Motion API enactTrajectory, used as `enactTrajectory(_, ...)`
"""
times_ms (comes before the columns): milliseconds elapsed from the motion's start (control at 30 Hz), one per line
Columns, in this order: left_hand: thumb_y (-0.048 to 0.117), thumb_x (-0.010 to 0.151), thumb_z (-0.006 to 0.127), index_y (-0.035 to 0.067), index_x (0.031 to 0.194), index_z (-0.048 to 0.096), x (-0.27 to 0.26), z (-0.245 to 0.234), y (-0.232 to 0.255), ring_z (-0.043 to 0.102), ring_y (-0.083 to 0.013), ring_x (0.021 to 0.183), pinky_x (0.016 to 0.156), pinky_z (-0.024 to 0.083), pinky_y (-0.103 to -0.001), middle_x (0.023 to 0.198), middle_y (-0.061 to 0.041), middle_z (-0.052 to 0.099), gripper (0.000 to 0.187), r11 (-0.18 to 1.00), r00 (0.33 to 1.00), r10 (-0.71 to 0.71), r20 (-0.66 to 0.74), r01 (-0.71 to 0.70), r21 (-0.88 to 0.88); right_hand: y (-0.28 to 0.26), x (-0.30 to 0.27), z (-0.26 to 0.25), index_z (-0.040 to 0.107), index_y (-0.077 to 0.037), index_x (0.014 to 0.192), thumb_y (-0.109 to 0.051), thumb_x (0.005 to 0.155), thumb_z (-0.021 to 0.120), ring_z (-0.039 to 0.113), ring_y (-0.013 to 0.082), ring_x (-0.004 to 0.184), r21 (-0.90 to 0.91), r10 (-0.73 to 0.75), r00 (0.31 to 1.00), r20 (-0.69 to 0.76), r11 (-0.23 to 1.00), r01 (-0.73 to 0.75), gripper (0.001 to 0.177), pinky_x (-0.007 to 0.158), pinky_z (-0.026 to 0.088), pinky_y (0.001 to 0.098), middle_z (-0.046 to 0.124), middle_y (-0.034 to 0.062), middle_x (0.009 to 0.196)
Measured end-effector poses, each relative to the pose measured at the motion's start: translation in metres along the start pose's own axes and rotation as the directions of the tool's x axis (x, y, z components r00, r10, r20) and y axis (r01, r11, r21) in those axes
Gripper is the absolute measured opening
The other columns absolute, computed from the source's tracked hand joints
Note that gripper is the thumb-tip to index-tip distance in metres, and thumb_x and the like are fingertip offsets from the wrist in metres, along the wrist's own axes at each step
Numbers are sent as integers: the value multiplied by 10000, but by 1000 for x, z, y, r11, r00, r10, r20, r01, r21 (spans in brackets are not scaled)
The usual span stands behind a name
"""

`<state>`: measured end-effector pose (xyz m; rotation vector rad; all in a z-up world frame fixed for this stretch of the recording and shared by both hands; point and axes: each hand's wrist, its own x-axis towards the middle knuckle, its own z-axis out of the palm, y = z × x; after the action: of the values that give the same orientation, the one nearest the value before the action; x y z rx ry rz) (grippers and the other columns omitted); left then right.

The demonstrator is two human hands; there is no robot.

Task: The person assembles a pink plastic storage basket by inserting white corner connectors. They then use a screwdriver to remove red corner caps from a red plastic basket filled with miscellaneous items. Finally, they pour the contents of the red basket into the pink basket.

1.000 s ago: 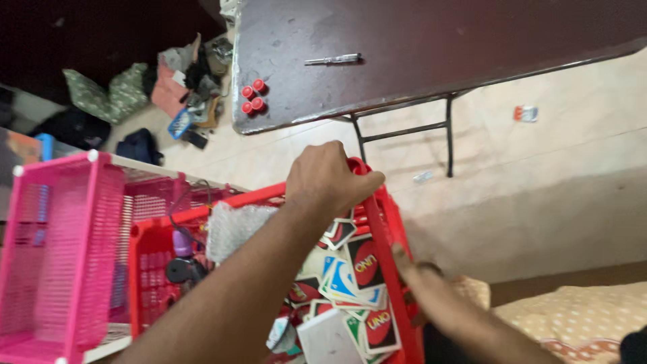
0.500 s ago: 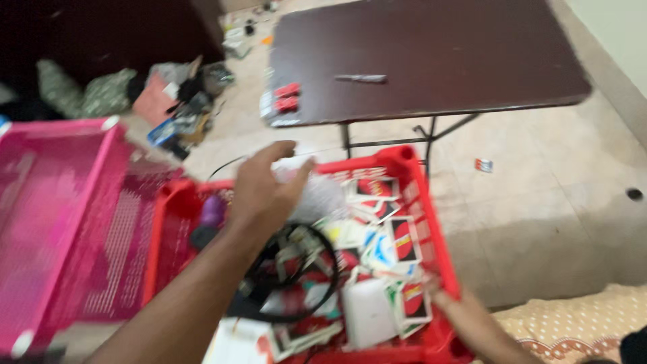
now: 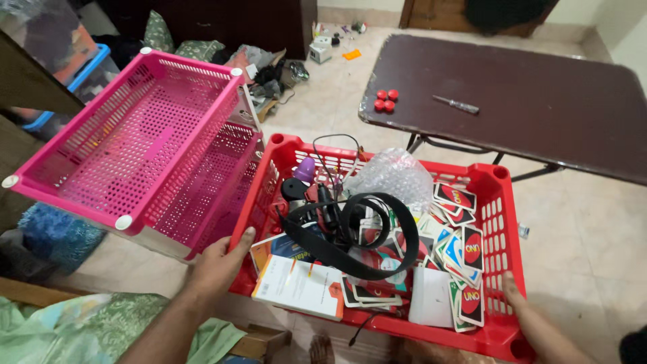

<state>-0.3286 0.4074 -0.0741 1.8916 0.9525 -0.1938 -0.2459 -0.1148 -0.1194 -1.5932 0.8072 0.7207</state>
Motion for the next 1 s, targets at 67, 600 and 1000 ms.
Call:
enactTrajectory(67,577,975,523,28,1205,735,5,-5,-7,681,-153,881,863,525,-340,996,-78,779,632,974,994,-28,104,51,-221,8,15,-1,523,-54,1511,-721,945,392,683,375,1206,14,-67,997,26,998,67,885,989,531,540,700,221,1389)
enactTrajectory(600,443,1012,554,25,1089,789,7,14,-7,724,-279,896,835,538,-416,959,-156,797,486,988,985,2,-172,-28,-150,29,66,-40,620,76,1380,-756,992,311,566,399,1295,-143,-182,947,-265,979,148,969,1088,400,473,642,340,1378)
enactTrajectory(1000,526,1029,464,74,1044,761,-24,3,-3,696,-436,935,841,518,-537,957,-232,742,541,976,924,113,-365,-35,213,14,53,-41,695,11,1382,-630,986,546,713,326,1157,-405,-276,944,-180,896,185,768,1028,513,429,760,247,1262)
